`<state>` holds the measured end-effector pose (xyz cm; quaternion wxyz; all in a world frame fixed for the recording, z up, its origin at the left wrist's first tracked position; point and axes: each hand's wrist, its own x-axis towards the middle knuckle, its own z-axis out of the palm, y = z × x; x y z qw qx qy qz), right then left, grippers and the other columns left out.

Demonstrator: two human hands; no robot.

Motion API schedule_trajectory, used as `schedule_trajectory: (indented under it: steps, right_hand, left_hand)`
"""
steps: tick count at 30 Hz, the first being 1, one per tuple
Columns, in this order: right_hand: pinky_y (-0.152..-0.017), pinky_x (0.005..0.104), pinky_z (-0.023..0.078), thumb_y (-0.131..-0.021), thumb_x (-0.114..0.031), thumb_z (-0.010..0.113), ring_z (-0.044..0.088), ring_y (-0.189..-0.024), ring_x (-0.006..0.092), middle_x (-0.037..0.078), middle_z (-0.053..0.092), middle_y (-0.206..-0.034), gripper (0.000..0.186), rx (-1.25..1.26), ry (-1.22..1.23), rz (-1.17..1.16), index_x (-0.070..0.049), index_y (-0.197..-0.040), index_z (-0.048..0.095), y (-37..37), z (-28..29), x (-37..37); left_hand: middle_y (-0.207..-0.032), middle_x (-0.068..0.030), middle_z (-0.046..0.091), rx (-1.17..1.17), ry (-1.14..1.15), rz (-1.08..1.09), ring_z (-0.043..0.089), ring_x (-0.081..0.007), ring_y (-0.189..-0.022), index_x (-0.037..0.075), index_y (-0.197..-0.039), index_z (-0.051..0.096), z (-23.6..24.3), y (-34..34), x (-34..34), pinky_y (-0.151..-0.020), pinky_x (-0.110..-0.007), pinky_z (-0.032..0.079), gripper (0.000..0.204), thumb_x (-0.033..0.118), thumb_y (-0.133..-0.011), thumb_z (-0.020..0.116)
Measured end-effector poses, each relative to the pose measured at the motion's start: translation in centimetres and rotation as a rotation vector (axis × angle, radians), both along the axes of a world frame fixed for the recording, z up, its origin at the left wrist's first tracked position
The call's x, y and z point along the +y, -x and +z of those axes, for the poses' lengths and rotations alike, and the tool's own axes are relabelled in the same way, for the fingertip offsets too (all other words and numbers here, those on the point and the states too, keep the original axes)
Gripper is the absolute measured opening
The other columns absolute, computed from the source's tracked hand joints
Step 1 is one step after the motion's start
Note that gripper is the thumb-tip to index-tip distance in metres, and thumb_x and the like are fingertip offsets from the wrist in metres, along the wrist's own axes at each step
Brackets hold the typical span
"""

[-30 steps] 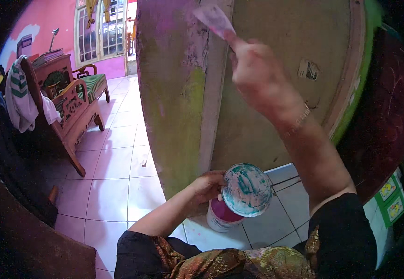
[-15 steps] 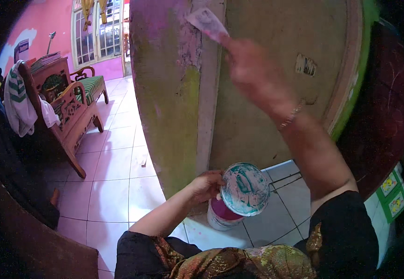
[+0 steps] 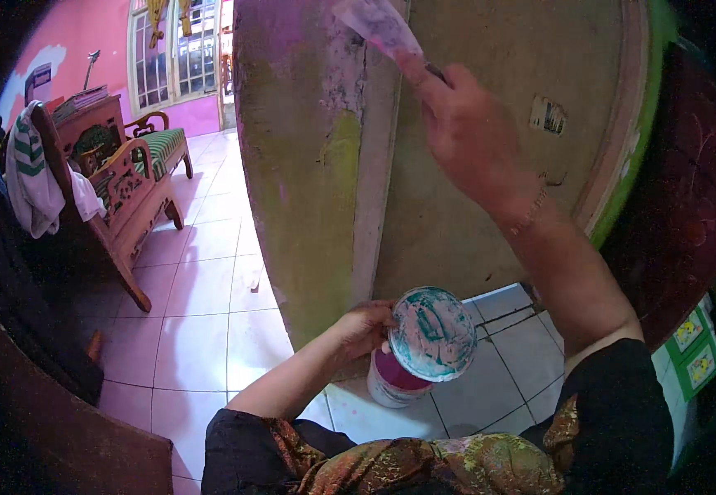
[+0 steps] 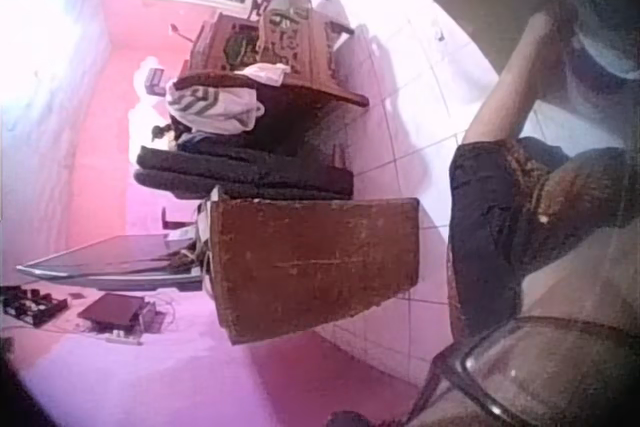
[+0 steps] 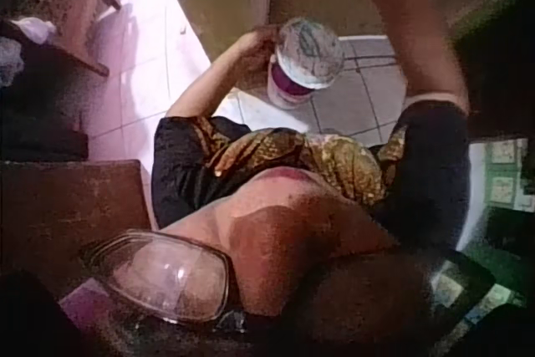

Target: The person applies white putty to a wall and doorway frame using a putty knife, scraping and spreading the material from a small bowl held in the other hand.

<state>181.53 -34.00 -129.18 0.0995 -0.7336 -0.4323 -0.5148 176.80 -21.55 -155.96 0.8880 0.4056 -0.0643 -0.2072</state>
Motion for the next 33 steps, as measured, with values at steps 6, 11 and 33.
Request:
schedule_trajectory:
  steps: [6,11,33]
  right_hand:
    - [-0.063,0.0436,0.048,-0.081,-0.005,0.051,0.058,-0.077,0.0334,0.019,0.056,-0.090,0.049,0.181,0.150,-0.286,-0.013,-0.129,0.045,-0.3,-4.5,-1.0]
    - [-0.054,0.0351,0.048,-0.086,-0.009,0.050,0.058,-0.064,0.0191,0.016,0.059,-0.086,0.038,0.398,0.196,0.164,-0.005,-0.123,0.049,1.9,-1.7,-4.3]
    - [-0.034,0.0212,0.034,-0.091,-0.035,0.050,0.045,-0.039,0.0058,-0.002,0.050,-0.057,0.030,1.255,-0.300,0.648,-0.006,-0.093,0.059,-4.4,-0.5,0.1]
  left_hand:
    - [-0.079,-0.0104,0.060,-0.026,0.033,-0.024,0.059,-0.0185,-0.055,-0.005,-0.100,0.053,-0.7,-0.8,0.2,-0.044,-0.027,0.049,0.028,0.002,-0.074,0.048]
    - [-0.078,-0.0106,0.061,0.008,0.037,-0.031,0.059,-0.0179,-0.053,-0.006,-0.100,0.052,-0.6,-0.9,0.0,-0.043,-0.028,0.050,0.027,0.002,-0.074,0.047]
    - [-0.074,-0.0071,0.060,-0.035,-0.058,-0.044,0.059,-0.0165,-0.058,0.000,-0.098,0.053,-1.1,-2.3,0.3,-0.046,-0.028,0.050,0.025,0.009,-0.075,0.051]
